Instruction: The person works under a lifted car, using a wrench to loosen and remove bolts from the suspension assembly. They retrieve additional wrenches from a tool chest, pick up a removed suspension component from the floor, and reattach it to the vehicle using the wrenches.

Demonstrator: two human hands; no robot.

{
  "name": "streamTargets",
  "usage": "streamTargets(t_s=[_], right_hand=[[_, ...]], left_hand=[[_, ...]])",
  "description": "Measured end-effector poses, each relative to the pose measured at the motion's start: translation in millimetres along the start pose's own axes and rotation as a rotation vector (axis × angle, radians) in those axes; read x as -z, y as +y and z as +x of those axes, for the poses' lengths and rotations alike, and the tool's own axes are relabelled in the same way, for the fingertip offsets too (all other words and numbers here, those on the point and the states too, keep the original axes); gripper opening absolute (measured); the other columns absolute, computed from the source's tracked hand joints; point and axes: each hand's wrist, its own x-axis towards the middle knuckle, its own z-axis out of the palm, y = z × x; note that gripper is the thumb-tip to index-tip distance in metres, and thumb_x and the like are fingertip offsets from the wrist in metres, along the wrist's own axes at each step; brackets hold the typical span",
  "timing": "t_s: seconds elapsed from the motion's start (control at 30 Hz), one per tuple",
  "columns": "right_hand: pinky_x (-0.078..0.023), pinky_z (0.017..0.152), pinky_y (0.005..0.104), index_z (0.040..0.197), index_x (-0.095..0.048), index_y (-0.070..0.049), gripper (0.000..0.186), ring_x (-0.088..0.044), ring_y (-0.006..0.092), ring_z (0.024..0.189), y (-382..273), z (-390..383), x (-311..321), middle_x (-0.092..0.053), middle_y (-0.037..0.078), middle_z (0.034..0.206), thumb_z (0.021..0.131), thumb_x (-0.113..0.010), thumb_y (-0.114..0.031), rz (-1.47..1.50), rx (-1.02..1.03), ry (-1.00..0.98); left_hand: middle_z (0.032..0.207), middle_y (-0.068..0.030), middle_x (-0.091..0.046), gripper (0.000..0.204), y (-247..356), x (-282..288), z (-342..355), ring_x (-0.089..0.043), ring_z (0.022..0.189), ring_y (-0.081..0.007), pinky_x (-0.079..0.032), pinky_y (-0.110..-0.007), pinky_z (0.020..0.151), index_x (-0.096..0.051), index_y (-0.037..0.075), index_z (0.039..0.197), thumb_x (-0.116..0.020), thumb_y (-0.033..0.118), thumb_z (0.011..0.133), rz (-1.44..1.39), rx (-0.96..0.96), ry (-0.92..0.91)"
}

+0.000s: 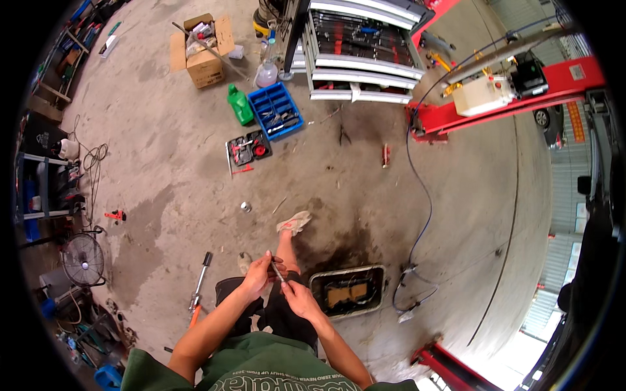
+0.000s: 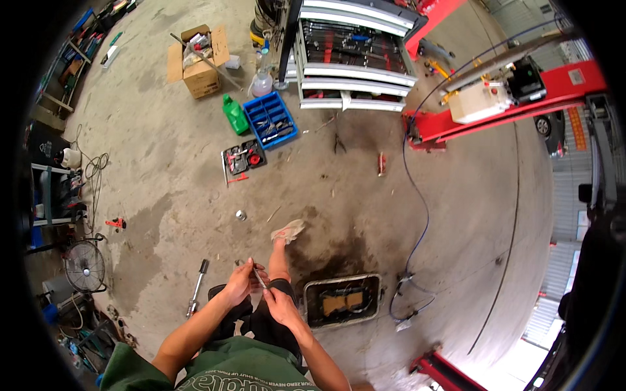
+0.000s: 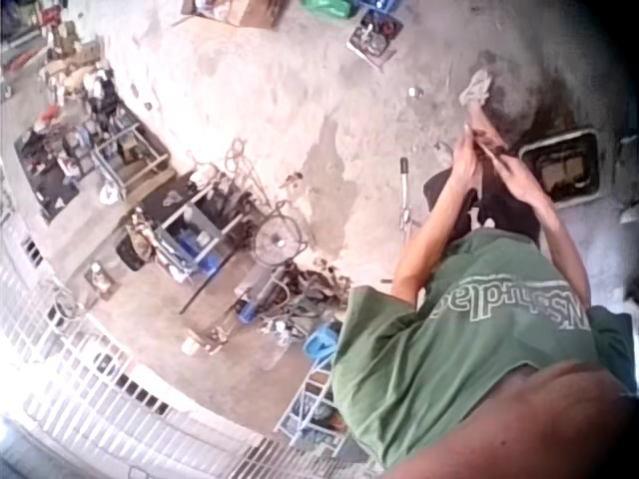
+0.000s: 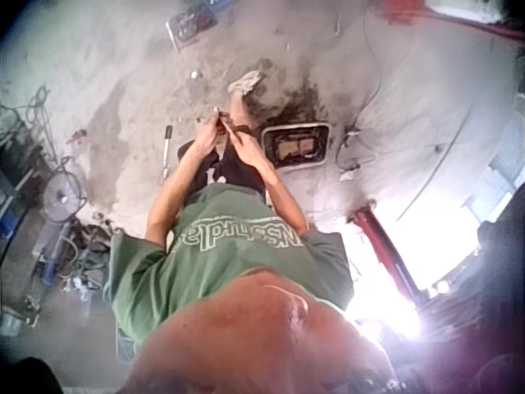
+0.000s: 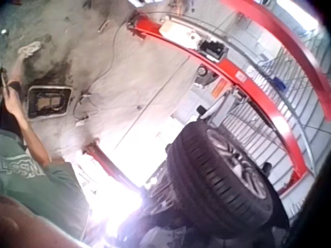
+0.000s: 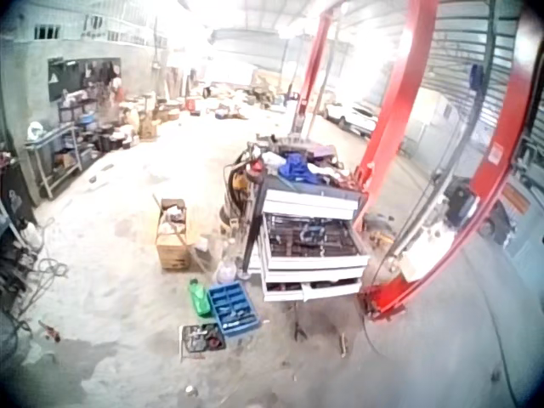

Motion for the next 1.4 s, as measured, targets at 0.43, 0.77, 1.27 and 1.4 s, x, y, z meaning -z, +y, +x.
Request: streamTargets(t_s=[0.43,0.77,1.27,1.4], right_hand=[[-0.05,0.074,0.0436,0.093,-0.064,0.001,0.04,-0.063,0.0396,0.086,-118,151,295,-0.066,0.022,0.086,0.089,-0.06,-0.039,-0.441,0.195,0.058],[-0.048,0.077,0.0475,0.097,-0.064,-0.001,0.037,-0.061,0.0412,0.089,-192,264,394,-0.066,0.022,0.087,0.091,-0.056,-0.037,-0.554,0.211,-0.088],[-0.049,0.078,0.0437,0.102,-0.061,0.001,0.023,-0.061,0.0404,0.093,-266,371,572,-0.065,0.024,0.094,0.09,-0.057,-0.019,-0.362,0.307,0.05],[-0.048,0.08,0.0465,0.102,-0.064,-0.001,0.023,-0.06,0.0417,0.095,-282,410,633,-0.065,0.023,0.096,0.09,-0.057,-0.02,-0.424,0.337,-0.03]], left_hand=[[0.089,-0.0057,-0.068,0.031,121,-172,124,-0.065,0.077,-0.0137,-0.052,-0.028,0.072,-0.064,0.002,0.098,-0.053,0.031,0.098,0.222,-0.173,-0.025],[0.082,-0.0049,-0.068,0.024,235,-253,218,-0.063,0.075,-0.0116,-0.05,-0.025,0.07,-0.065,-0.001,0.097,-0.061,0.023,0.094,0.268,-0.302,0.045],[0.08,-0.0056,-0.068,0.024,398,-441,329,-0.062,0.072,-0.0105,-0.05,-0.026,0.067,-0.065,-0.002,0.092,-0.061,0.022,0.093,0.582,-0.442,-0.001],[0.076,-0.0039,-0.068,0.023,415,-464,366,-0.06,0.07,-0.0089,-0.049,-0.025,0.066,-0.065,-0.002,0.092,-0.061,0.021,0.093,0.493,-0.462,0.002]])
